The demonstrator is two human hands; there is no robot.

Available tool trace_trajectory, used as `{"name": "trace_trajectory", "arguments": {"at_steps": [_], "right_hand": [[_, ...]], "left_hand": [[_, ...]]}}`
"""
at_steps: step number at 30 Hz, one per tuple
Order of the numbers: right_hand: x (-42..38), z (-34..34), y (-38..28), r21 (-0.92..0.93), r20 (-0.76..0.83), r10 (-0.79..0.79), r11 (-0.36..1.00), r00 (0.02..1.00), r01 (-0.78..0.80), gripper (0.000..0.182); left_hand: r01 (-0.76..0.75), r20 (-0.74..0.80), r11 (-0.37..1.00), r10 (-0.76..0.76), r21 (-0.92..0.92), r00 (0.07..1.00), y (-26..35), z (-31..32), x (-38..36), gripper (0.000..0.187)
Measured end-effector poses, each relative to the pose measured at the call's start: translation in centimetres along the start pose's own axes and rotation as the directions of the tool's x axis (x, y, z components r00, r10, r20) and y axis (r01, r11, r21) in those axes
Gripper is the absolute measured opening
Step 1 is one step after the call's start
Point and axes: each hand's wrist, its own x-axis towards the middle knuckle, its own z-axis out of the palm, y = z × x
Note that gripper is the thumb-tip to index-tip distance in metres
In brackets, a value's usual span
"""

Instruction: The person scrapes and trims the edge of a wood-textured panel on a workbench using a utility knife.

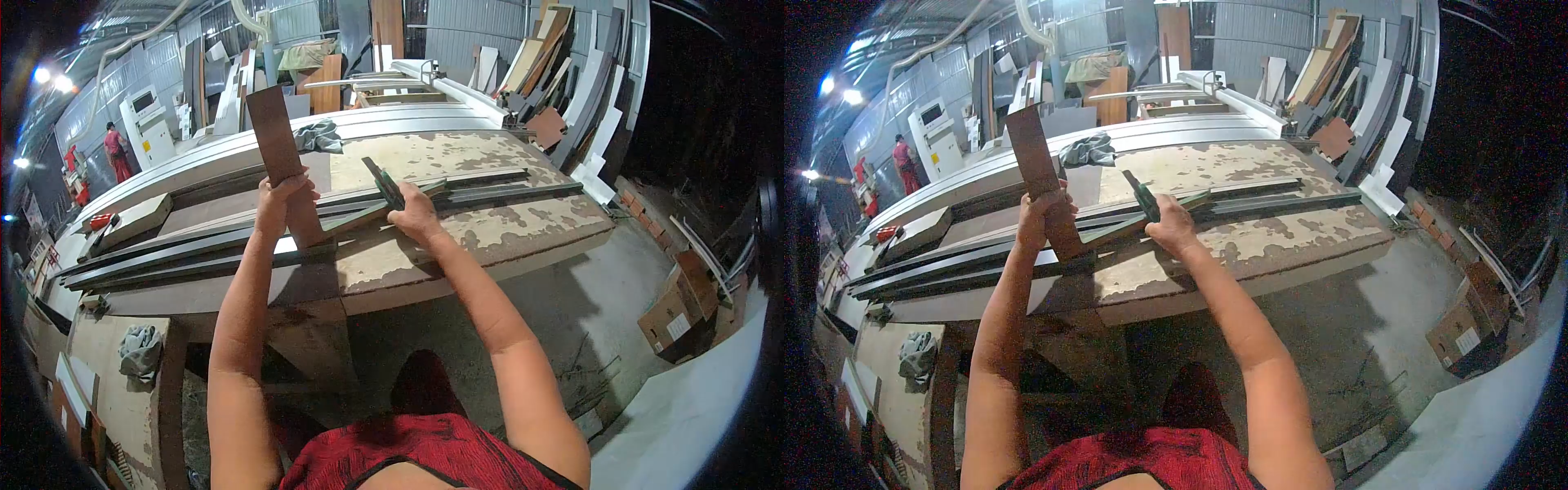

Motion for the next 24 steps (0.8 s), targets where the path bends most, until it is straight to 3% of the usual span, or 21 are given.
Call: {"name": "trace_trajectory", "arguments": {"at_steps": [3, 6, 9, 12, 17, 19, 20, 21, 24], "right_hand": [[-0.1, 0.3, 0.6, -0.035, -0.016, 0.006, 0.999, 1.000, -0.006, 0.038], [-0.2, 0.3, 0.7, -0.037, -0.028, 0.005, 0.999, 1.000, -0.006, 0.034], [-0.2, 0.4, 0.7, -0.037, -0.041, -0.002, 0.999, 0.999, 0.000, 0.033], [-0.2, 0.4, 0.5, -0.059, -0.048, -0.003, 0.998, 0.999, 0.000, 0.033], [-0.4, 0.6, 0.5, -0.057, -0.112, -0.055, 0.997, 0.992, 0.049, 0.028], [-0.7, -0.2, -0.7, -0.135, -0.068, -0.006, 0.991, 0.998, -0.003, 0.029], [-1.1, -0.7, -1.3, -0.150, -0.063, 0.000, 0.989, 0.998, -0.010, 0.028], [-1.3, -0.9, -1.4, -0.166, -0.057, 0.007, 0.986, 0.998, -0.017, 0.028], [-1.1, -0.2, -0.3, -0.191, -0.064, -0.034, 0.981, 0.997, 0.021, 0.027]], "left_hand": [[-0.006, -0.098, 0.984, 0.024, 0.179, 0.995, -1.8, -0.6, -0.1, 0.033], [-0.177, -0.225, 0.948, 0.239, 0.265, 0.944, -2.9, -0.2, -0.4, 0.043], [-0.200, -0.307, 0.921, 0.307, 0.335, 0.901, -2.6, 0.1, -0.4, 0.058], [-0.140, -0.374, 0.914, 0.291, 0.382, 0.880, -2.0, 0.1, 0.1, 0.068], [0.028, -0.404, 0.942, 0.116, 0.334, 0.907, -2.6, -0.1, 0.9, 0.080], [0.075, -0.389, 0.766, 0.238, 0.639, 0.890, -3.6, -0.2, 1.6, 0.082], [0.198, -0.444, 0.740, 0.148, 0.643, 0.884, -3.9, -0.2, 1.6, 0.083], [0.162, -0.359, 0.760, 0.100, 0.629, 0.928, -4.1, -0.6, 1.8, 0.084], [0.357, -0.402, 0.479, -0.009, 0.802, 0.916, -4.5, -1.0, 2.4, 0.073]]}}
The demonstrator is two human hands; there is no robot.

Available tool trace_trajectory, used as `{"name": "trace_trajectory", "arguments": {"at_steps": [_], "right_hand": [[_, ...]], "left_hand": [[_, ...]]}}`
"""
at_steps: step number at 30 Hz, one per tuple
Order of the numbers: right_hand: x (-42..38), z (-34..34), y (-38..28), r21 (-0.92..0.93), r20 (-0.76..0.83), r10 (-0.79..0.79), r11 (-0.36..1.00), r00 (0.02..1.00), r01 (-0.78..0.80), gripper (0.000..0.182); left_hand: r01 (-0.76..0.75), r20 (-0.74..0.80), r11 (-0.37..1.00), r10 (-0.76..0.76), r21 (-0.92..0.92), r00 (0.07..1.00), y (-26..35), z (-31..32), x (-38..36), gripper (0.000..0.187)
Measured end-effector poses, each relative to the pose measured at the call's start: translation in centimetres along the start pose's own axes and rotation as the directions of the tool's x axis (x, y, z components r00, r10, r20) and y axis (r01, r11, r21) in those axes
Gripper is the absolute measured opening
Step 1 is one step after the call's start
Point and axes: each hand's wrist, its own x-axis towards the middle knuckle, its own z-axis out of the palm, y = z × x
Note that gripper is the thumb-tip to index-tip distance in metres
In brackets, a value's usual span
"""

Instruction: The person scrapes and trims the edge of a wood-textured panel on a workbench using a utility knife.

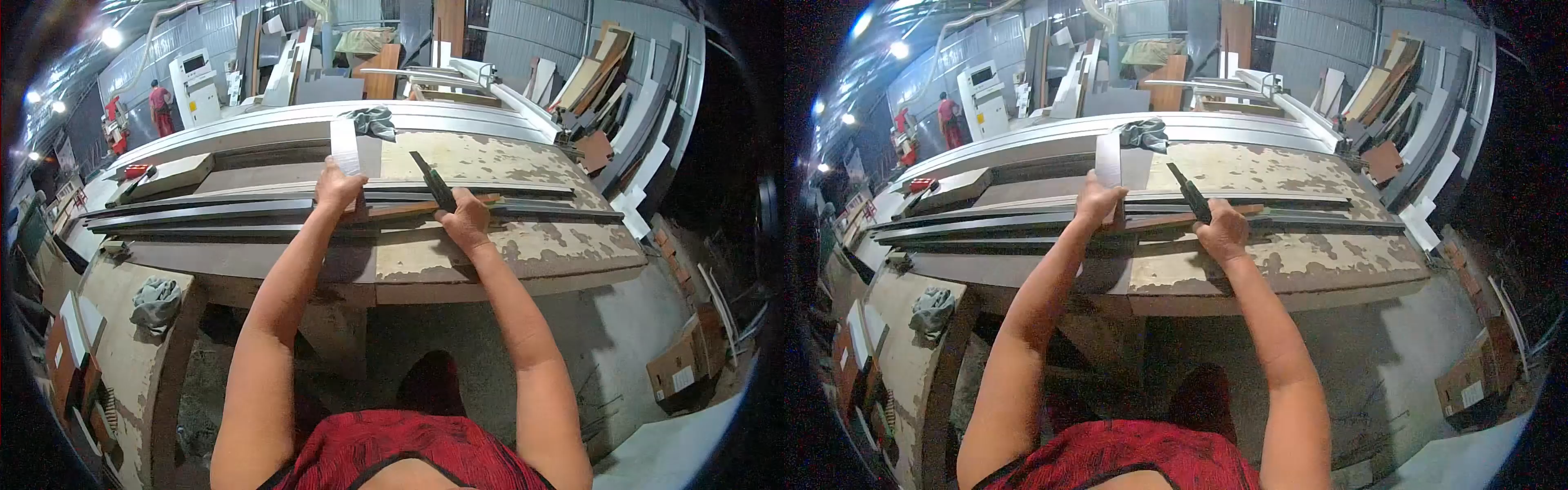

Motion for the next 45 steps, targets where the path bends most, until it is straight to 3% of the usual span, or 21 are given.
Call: {"name": "trace_trajectory", "arguments": {"at_steps": [2, 5, 6, 9, 12, 15, 19, 23, 24, 28, 31, 37, 39, 45], "right_hand": [[0.1, 0.2, 0.3, -0.004, 0.010, 0.002, 1.000, 1.000, -0.002, 0.027], [0.3, 0.0, 0.0, 0.014, 0.041, 0.019, 1.000, 0.999, -0.019, 0.028], [0.3, 0.0, 0.1, 0.023, 0.047, 0.017, 1.000, 0.999, -0.018, 0.028], [0.6, 0.3, 0.1, 0.050, 0.069, 0.039, 0.998, 0.997, -0.042, 0.025], [0.7, 0.4, 0.5, 0.051, 0.062, 0.055, 0.997, 0.997, -0.058, 0.024], [0.6, -0.2, 0.1, 0.169, 0.083, 0.114, 0.977, 0.990, -0.127, 0.027], [0.6, -0.3, 1.0, 0.301, -0.181, 0.146, 0.950, 0.973, -0.087, 0.022], [0.8, -1.3, 0.4, 0.572, -0.199, 0.357, 0.798, 0.913, -0.188, 0.022], [1.0, -1.0, 0.6, 0.622, -0.247, 0.370, 0.769, 0.896, -0.147, 0.021], [1.2, -1.6, 1.2, 0.653, -0.308, 0.421, 0.745, 0.853, -0.132, 0.022], [1.3, -2.1, 1.3, 0.748, -0.262, 0.529, 0.640, 0.807, -0.176, 0.021], [1.6, -2.8, 1.6, 0.922, -0.191, 0.677, 0.372, 0.711, -0.106, 0.025], [1.6, -2.5, 2.0, 0.936, -0.170, 0.683, 0.338, 0.710, -0.100, 0.023], [1.4, -1.7, 2.8, 0.938, -0.142, 0.658, 0.329, 0.739, -0.113, 0.018]], "left_hand": [[0.059, 0.043, 0.980, -0.068, 0.189, 0.997, 0.3, 0.0, 0.2, 0.068], [0.020, 0.173, 0.927, -0.092, 0.375, 0.981, 0.4, -0.3, 0.9, 0.062], [-0.055, 0.100, 0.898, 0.013, 0.437, 0.995, 0.7, -0.3, 0.2, 0.050], [-0.204, 0.140, 0.732, 0.148, 0.651, 0.979, 4.1, -1.0, -2.6, 0.053], [-0.446, 0.311, 0.744, 0.328, 0.497, 0.892, 5.0, 1.7, -3.6, 0.049], [-0.594, 0.574, 0.698, 0.315, 0.400, 0.756, 7.8, 2.6, -5.8, 0.044], [-0.588, 0.500, 0.746, 0.397, 0.312, 0.769, 7.5, 5.4, -7.0, 0.039], [-0.642, 0.417, 0.694, 0.503, 0.327, 0.757, 5.9, 6.2, -7.4, 0.034], [-0.642, 0.419, 0.692, 0.501, 0.331, 0.757, 5.8, 6.2, -7.3, 0.033], [-0.636, 0.386, 0.726, 0.525, 0.263, 0.759, 5.6, 4.4, -6.3, 0.030], [-0.662, 0.376, 0.698, 0.556, 0.273, 0.741, 3.9, 3.3, -5.1, 0.030], [-0.696, 0.470, 0.633, 0.527, 0.339, 0.708, 4.8, 2.2, -5.7, 0.033], [-0.707, 0.497, 0.610, 0.516, 0.358, 0.697, 6.1, 2.8, -6.3, 0.033], [-0.714, 0.502, 0.674, 0.558, 0.189, 0.661, 9.0, 7.3, -6.3, 0.032]]}}
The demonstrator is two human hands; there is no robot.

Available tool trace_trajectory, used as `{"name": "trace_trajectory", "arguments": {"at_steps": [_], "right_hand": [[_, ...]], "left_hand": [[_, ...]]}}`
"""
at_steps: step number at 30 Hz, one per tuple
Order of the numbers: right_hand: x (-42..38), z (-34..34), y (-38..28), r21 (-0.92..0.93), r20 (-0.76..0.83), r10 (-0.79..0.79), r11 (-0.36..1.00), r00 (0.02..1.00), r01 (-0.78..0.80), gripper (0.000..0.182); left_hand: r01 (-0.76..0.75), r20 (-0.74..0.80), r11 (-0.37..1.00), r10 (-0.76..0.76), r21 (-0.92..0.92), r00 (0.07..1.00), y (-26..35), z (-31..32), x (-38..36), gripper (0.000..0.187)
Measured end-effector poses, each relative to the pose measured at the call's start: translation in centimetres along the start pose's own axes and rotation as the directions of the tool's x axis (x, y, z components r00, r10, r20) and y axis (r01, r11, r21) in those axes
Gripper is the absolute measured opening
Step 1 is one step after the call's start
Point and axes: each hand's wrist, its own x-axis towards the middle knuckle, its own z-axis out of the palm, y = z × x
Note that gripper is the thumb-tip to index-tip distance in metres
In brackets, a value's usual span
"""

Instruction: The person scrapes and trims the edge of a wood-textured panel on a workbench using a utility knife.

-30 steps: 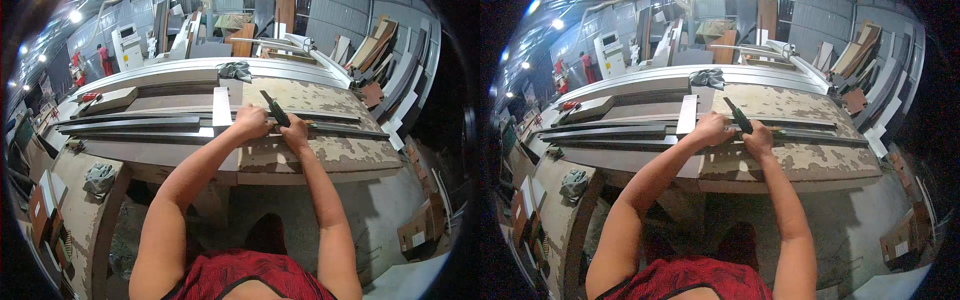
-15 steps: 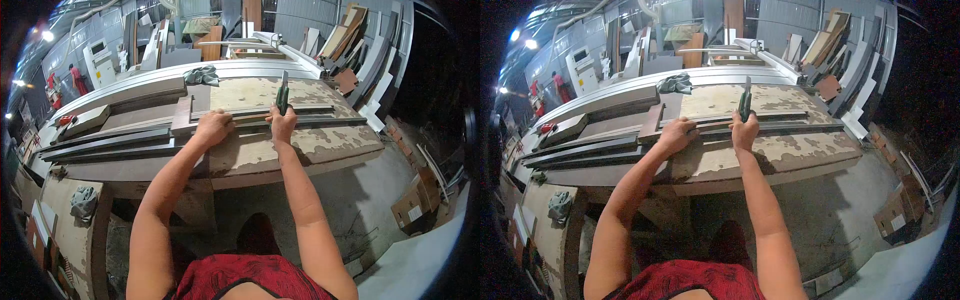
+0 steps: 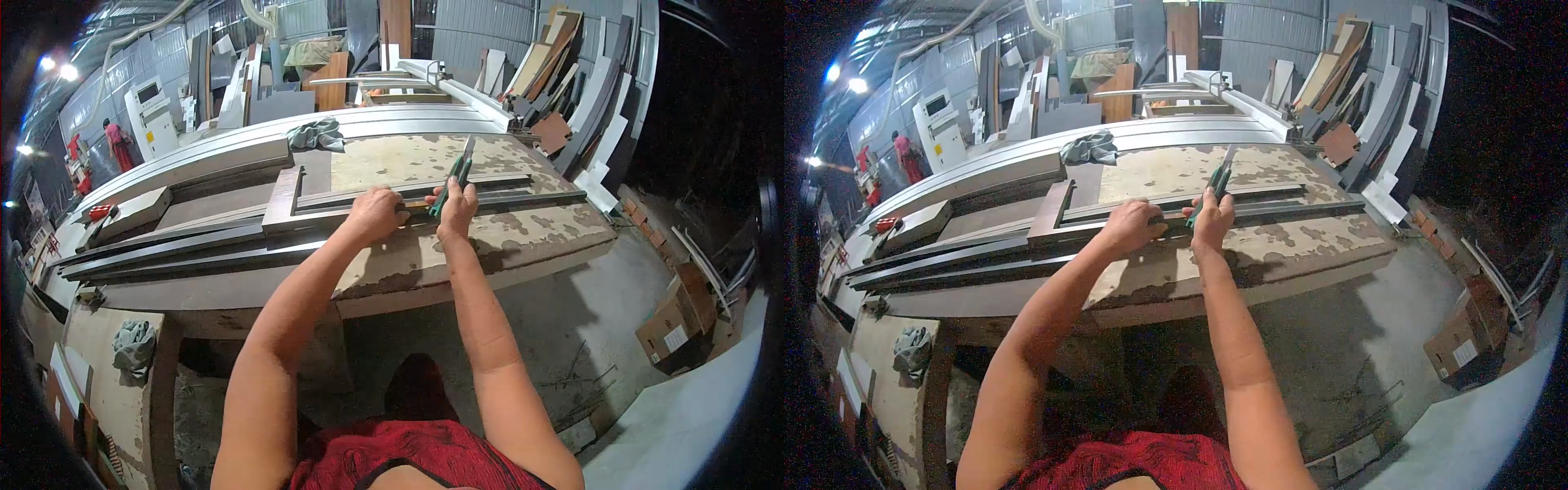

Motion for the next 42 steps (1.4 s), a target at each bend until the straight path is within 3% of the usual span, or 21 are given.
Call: {"name": "trace_trajectory", "arguments": {"at_steps": [5, 6, 8, 9, 18, 23, 31, 42], "right_hand": [[-0.2, 0.2, -0.4, -0.209, 0.057, 0.028, 0.978, 0.998, -0.015, 0.013], [-0.3, 0.3, -0.4, -0.184, 0.064, 0.033, 0.983, 0.997, -0.021, 0.015], [-0.4, 0.5, -0.3, -0.134, 0.076, 0.046, 0.990, 0.996, -0.036, 0.022], [-0.3, 0.4, -0.1, -0.164, 0.077, 0.051, 0.986, 0.996, -0.038, 0.035], [-0.8, 0.5, 0.1, -0.417, 0.190, -0.035, 0.902, 0.981, 0.113, 0.059], [-1.4, 0.7, -0.6, -0.451, 0.252, -0.044, 0.879, 0.967, 0.158, 0.059], [-1.0, 0.5, 0.1, -0.453, 0.208, -0.138, 0.864, 0.968, 0.221, 0.060], [-1.0, 0.4, -0.2, -0.496, 0.218, -0.099, 0.845, 0.971, 0.198, 0.057]], "left_hand": [[0.033, -0.066, 0.991, -0.042, -0.130, 0.997, -0.3, 1.5, 1.4, 0.030], [0.049, -0.080, 0.986, -0.062, -0.157, 0.995, -0.4, 1.7, 1.4, 0.030], [0.026, -0.144, 0.995, -0.040, -0.099, 0.989, -0.5, 2.5, 1.4, 0.030], [0.015, -0.173, 0.997, -0.027, -0.069, 0.985, -0.5, 2.7, 1.4, 0.030], [0.063, -0.153, 0.997, -0.056, 0.044, 0.987, 0.1, 2.9, 0.8, 0.032], [0.044, -0.147, 0.999, -0.043, 0.003, 0.988, 0.5, 2.2, 0.4, 0.033], [-0.002, -0.161, 1.000, 0.002, -0.001, 0.987, 0.3, 2.2, 0.2, 0.033], [0.005, -0.207, 1.000, -0.008, -0.014, 0.978, -0.2, 3.1, 0.6, 0.030]]}}
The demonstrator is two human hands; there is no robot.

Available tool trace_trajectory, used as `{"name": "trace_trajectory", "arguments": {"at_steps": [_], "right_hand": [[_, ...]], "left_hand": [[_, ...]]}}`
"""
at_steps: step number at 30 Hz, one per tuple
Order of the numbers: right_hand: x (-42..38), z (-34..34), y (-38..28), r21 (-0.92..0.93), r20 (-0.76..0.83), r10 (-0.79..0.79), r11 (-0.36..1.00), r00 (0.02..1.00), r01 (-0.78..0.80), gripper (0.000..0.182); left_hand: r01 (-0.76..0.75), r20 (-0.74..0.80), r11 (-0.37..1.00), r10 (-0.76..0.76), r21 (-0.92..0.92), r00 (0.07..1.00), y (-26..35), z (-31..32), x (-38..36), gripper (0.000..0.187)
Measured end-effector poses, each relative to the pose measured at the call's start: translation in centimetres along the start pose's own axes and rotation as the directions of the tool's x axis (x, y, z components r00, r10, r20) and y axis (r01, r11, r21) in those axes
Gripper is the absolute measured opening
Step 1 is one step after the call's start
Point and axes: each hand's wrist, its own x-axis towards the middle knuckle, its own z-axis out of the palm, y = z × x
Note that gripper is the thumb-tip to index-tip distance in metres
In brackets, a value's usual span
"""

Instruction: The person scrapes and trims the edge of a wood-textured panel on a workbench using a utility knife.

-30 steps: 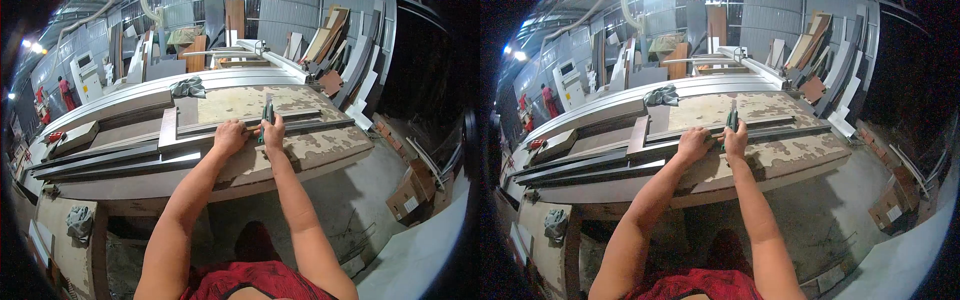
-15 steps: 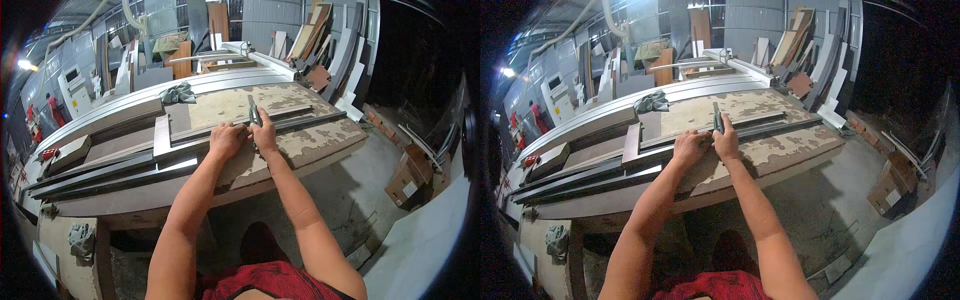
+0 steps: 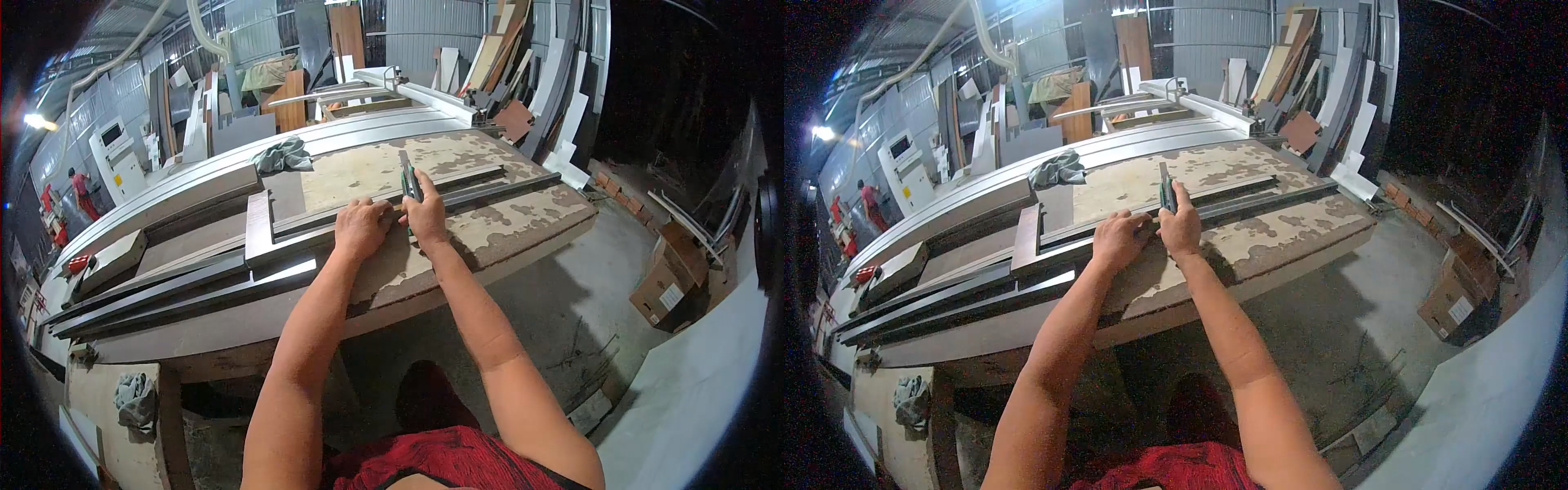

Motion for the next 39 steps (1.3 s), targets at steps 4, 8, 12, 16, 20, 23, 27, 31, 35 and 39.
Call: {"name": "trace_trajectory", "arguments": {"at_steps": [4, 8, 12, 16, 20, 23, 27, 31, 35, 39], "right_hand": [[0.0, 0.2, 0.2, 0.007, -0.029, -0.058, 0.998, 0.998, 0.058, 0.056], [-0.3, 0.0, -0.3, 0.007, -0.008, -0.019, 1.000, 1.000, 0.019, 0.055], [-0.1, 0.1, 0.0, 0.002, 0.000, -0.010, 1.000, 1.000, 0.010, 0.054], [-0.2, 0.1, -0.2, -0.012, 0.011, 0.014, 1.000, 1.000, -0.014, 0.054], [-0.2, -0.1, -0.5, -0.095, 0.015, -0.010, 0.995, 1.000, 0.011, 0.056], [0.7, 0.5, 2.2, -0.157, -0.018, -0.177, 0.972, 0.984, 0.172, 0.056], [0.6, -0.7, 1.6, -0.195, 0.095, -0.117, 0.972, 0.989, 0.134, 0.054], [-1.3, -3.8, -2.3, -0.467, 0.264, 0.039, 0.880, 0.964, 0.092, 0.054], [-2.5, -5.5, -2.0, -0.591, 0.311, 0.035, 0.790, 0.950, 0.164, 0.055], [-3.1, -5.4, -3.1, -0.625, 0.329, 0.050, 0.760, 0.943, 0.178, 0.055]], "left_hand": [[-0.005, 0.019, 1.000, 0.005, 0.014, 1.000, 0.0, -0.2, 0.0, 0.031], [-0.032, 0.005, 0.999, 0.032, 0.027, 0.999, 0.2, -0.3, -0.3, 0.031], [-0.050, 0.018, 0.998, 0.050, 0.048, 0.999, 0.2, -0.2, -0.2, 0.032], [-0.023, 0.059, 0.996, 0.018, 0.085, 0.998, 0.5, -0.4, -0.1, 0.034], [-0.009, 0.042, 0.997, 0.006, 0.080, 0.999, 0.4, -0.2, 0.0, 0.038], [0.011, 0.046, 0.998, -0.014, 0.064, 0.999, 0.3, -0.1, 0.1, 0.035], [0.033, 0.042, 0.998, -0.035, 0.048, 0.998, 0.1, 0.0, 0.2, 0.030], [0.049, 0.038, 0.997, -0.052, 0.056, 0.998, 0.1, 0.0, 0.3, 0.031], [0.083, 0.051, 0.995, -0.085, 0.047, 0.995, 0.6, -0.3, 0.3, 0.032], [0.086, 0.047, 0.995, -0.088, 0.054, 0.995, 0.6, -0.4, 0.2, 0.032]]}}
